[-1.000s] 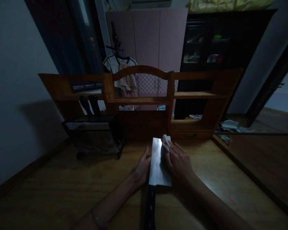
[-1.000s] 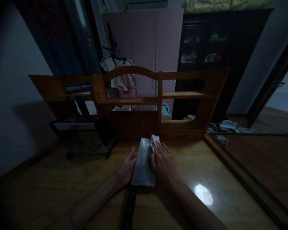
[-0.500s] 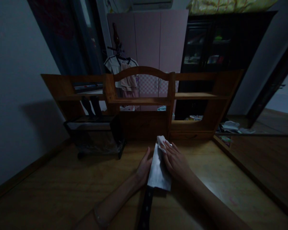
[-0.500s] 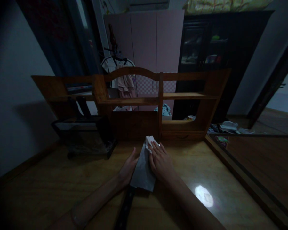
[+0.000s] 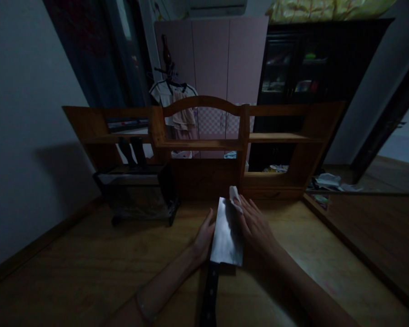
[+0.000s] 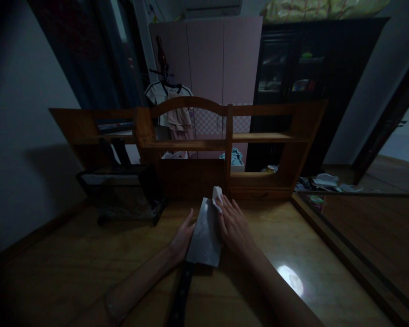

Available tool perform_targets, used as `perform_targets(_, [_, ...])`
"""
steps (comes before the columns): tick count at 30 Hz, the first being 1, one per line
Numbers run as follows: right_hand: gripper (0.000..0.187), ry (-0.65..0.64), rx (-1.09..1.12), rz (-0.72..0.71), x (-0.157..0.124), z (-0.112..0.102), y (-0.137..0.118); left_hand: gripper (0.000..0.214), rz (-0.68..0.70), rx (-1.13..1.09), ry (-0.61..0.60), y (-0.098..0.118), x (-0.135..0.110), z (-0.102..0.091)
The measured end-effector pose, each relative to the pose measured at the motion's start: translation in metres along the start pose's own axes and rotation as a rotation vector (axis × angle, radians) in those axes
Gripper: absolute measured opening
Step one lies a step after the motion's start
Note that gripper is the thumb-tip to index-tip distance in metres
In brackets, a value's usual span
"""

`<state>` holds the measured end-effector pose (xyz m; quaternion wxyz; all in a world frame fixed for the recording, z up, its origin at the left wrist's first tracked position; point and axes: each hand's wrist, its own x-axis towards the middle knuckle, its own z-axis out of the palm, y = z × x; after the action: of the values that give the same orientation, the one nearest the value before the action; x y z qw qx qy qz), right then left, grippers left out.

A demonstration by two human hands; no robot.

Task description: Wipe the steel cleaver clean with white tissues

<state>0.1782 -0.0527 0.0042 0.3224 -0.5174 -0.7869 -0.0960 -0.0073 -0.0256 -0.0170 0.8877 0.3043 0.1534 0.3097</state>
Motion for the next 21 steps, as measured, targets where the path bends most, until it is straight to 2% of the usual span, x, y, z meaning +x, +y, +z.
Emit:
perform_targets(5, [0.049, -0.101, 0.038, -0.114, 0.002, 0.002, -0.012, 0.069, -0.049, -0.018, -0.049, -0.006, 0.004, 0.000])
perform_targets(11, [0.047, -0.088, 0.028, -0.072, 0.000, 0.009, -0.003, 0.070, -0.039, -0.023, -0.047, -0.005, 0.002, 0.000])
perform_targets(16, [0.044, -0.070, -0.019, 0.020, -0.005, 0.017, 0.010, 0.074, -0.003, -0.040, 0.073, 0.000, -0.001, -0.001])
perform_targets(19, [0.044, -0.017, 0.038, 0.062, -0.005, 0.015, 0.010, 0.072, 0.029, -0.051, 0.153, 0.002, -0.002, -0.001])
perform_targets(21, [0.044, -0.008, 0.107, 0.032, -0.004, 0.010, 0.004, 0.068, 0.057, -0.065, 0.169, 0.003, -0.002, -0.001])
